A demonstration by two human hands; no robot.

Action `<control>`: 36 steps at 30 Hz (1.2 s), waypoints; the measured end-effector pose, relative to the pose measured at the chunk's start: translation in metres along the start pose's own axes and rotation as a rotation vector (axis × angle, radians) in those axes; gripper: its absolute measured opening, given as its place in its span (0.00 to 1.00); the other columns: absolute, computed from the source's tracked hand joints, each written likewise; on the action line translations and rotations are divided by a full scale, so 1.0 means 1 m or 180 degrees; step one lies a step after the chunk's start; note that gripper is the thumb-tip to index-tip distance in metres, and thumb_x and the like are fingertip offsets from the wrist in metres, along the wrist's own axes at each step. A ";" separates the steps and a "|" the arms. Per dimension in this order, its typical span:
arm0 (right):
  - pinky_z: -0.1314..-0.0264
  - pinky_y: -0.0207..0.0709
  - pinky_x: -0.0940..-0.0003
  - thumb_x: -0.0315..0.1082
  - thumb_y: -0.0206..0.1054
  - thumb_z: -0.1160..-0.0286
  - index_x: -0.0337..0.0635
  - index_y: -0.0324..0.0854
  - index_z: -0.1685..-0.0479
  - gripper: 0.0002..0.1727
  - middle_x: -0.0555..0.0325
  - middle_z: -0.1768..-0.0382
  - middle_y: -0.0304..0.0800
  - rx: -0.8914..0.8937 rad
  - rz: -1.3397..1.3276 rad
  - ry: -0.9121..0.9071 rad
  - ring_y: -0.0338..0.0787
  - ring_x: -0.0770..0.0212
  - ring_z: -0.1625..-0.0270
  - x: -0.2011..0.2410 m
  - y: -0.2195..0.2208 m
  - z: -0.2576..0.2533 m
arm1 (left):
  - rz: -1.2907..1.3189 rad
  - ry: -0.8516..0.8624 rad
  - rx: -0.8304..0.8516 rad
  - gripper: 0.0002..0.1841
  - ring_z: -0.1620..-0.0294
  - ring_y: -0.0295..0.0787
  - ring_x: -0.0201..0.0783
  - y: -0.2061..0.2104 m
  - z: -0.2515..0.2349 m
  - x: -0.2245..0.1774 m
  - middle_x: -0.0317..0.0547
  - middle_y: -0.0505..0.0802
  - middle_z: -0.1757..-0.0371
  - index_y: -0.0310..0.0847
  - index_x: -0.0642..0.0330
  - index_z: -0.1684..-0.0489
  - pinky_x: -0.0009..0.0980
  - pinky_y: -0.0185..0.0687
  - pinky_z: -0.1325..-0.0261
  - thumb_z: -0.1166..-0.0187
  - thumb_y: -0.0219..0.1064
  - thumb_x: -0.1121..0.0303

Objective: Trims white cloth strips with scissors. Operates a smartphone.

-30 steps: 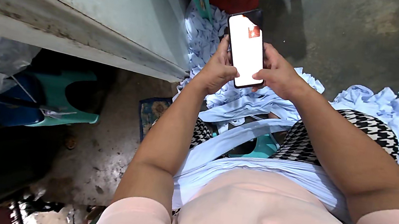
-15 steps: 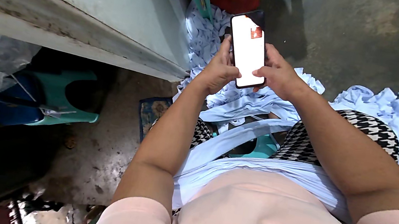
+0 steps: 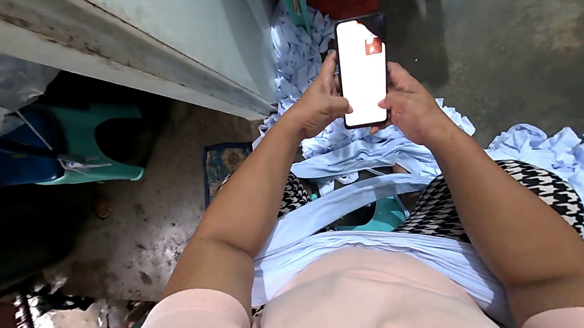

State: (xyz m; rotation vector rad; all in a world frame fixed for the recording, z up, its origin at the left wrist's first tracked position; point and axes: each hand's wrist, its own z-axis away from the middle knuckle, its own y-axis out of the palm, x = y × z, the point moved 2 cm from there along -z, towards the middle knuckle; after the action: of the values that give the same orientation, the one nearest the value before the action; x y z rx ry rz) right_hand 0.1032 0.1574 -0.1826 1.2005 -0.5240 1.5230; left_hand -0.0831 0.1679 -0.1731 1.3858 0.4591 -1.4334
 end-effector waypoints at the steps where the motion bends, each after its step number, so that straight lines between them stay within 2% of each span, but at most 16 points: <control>1: 0.68 0.90 0.52 0.19 0.46 0.24 0.52 0.59 0.14 0.35 0.46 0.35 0.85 0.0010 -0.0014 0.0000 0.94 0.46 0.51 0.000 0.000 0.000 | 0.0007 0.0014 0.0006 0.59 0.34 0.87 0.50 0.000 0.000 0.000 0.59 0.80 0.26 0.28 0.52 0.09 0.49 0.88 0.38 0.45 0.62 0.93; 6: 0.68 0.90 0.54 0.20 0.52 0.31 0.52 0.57 0.14 0.38 0.48 0.35 0.85 0.0104 0.0029 -0.0053 0.94 0.49 0.51 -0.002 -0.001 0.000 | 0.0042 0.0058 0.0015 0.58 0.33 0.86 0.51 -0.001 0.000 0.002 0.58 0.79 0.25 0.31 0.52 0.10 0.49 0.88 0.38 0.45 0.62 0.94; 10: 0.67 0.90 0.54 0.18 0.56 0.34 0.51 0.55 0.14 0.41 0.48 0.37 0.86 0.0106 0.0105 -0.0082 0.94 0.49 0.51 -0.001 0.000 0.002 | -0.0043 0.0152 0.0056 0.58 0.32 0.86 0.51 -0.001 0.001 0.003 0.59 0.77 0.23 0.32 0.54 0.11 0.46 0.90 0.40 0.45 0.69 0.93; 14: 0.68 0.90 0.55 0.19 0.57 0.39 0.50 0.55 0.14 0.43 0.48 0.38 0.87 0.0120 0.0073 -0.0109 0.94 0.49 0.52 -0.002 0.000 0.001 | 0.0040 0.0027 -0.0006 0.59 0.33 0.86 0.51 -0.001 0.000 0.001 0.58 0.78 0.23 0.30 0.50 0.09 0.49 0.89 0.38 0.45 0.62 0.95; 22: 0.70 0.90 0.57 0.17 0.58 0.39 0.50 0.55 0.15 0.44 0.48 0.40 0.87 0.0092 0.0107 -0.0107 0.94 0.51 0.54 -0.002 0.001 0.002 | 0.0038 -0.0005 -0.0011 0.58 0.35 0.88 0.51 -0.001 0.000 0.002 0.58 0.80 0.26 0.31 0.50 0.09 0.48 0.89 0.40 0.45 0.62 0.95; 28: 0.68 0.90 0.57 0.15 0.64 0.44 0.50 0.51 0.12 0.50 0.47 0.38 0.86 0.0043 0.0291 -0.0098 0.94 0.51 0.52 -0.002 0.002 0.002 | 0.0011 -0.0009 -0.0045 0.59 0.34 0.87 0.51 -0.001 -0.001 0.002 0.59 0.79 0.25 0.30 0.51 0.09 0.49 0.89 0.39 0.46 0.62 0.95; 33: 0.70 0.89 0.57 0.17 0.60 0.43 0.50 0.52 0.13 0.47 0.47 0.39 0.87 0.0087 0.0207 -0.0058 0.94 0.50 0.54 -0.001 0.002 0.001 | 0.0005 0.0000 -0.0024 0.58 0.33 0.87 0.51 -0.001 0.000 0.002 0.59 0.78 0.24 0.29 0.51 0.09 0.49 0.89 0.38 0.44 0.62 0.95; 36: 0.68 0.90 0.55 0.18 0.54 0.37 0.51 0.52 0.12 0.44 0.47 0.36 0.85 0.0164 0.0118 -0.0043 0.94 0.49 0.52 -0.002 0.000 0.000 | 0.0027 0.0009 0.0003 0.59 0.34 0.87 0.51 -0.002 0.000 0.002 0.59 0.78 0.24 0.29 0.50 0.08 0.48 0.89 0.38 0.44 0.61 0.95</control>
State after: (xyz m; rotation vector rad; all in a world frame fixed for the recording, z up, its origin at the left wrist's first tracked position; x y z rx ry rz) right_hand 0.1031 0.1564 -0.1842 1.2477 -0.5214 1.5692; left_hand -0.0839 0.1680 -0.1756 1.3892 0.4540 -1.4251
